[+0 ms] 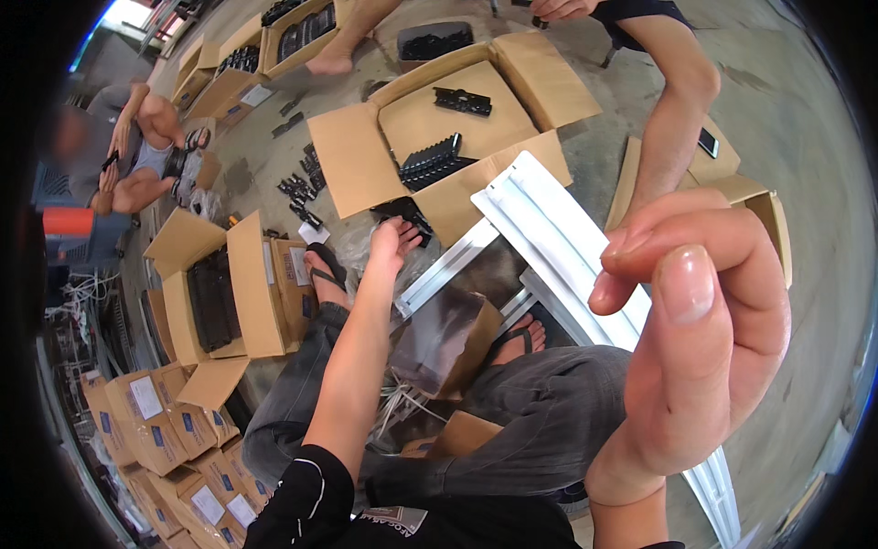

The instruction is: The person assembles small black plastic components by hand while sitting on the floor among several cardboard boxes containing parts.

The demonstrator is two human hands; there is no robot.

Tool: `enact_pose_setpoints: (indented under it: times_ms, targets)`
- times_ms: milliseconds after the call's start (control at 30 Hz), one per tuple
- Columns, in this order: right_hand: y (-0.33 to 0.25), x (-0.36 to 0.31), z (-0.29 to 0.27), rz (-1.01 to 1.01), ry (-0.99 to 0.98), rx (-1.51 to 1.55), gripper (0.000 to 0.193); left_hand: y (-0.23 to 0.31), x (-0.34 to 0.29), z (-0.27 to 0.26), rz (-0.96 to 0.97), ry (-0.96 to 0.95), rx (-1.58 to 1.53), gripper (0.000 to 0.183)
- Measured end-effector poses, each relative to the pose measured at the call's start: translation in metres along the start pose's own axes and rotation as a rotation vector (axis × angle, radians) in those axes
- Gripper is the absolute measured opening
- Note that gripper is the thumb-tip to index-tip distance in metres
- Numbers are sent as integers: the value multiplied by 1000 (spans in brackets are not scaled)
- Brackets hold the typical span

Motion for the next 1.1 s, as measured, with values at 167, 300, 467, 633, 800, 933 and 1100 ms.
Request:
enact_pose_setpoints:
  times_ms: [167,300,467,633,800,933,1100]
  targets:
    - [-3,-9,14,-32,62,112,30,42,-76,-30,80,-203,163,35]
    - [-12,-18,16,-36,-37,139,29,115,-157,-51,175,-244,330,35]
    - [-19,-34,50,-38,-207,105,21,170,-213,-122,470,-190,552,38]
    - [-16,-43,74,-22,-278,-75,5,215,-230,-216,609,114,856,34]
    - [12,-48,105,-56,-431,-365,13,217,-246,-255,599,226,831,39]
    - [37,-60,133,-137,-713,-596,28,203,-253,-214,786,-45,962,34]
    - [37,-77,167,-194,-902,-670,33,123,-223,-171,824,-369,1467,38]
Point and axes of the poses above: each hand's wrist, its own x-axis towards the middle knuckle, its own z-axis out of the palm, y = z × x, the point moved 1 cm from there along x, towards the middle knuckle
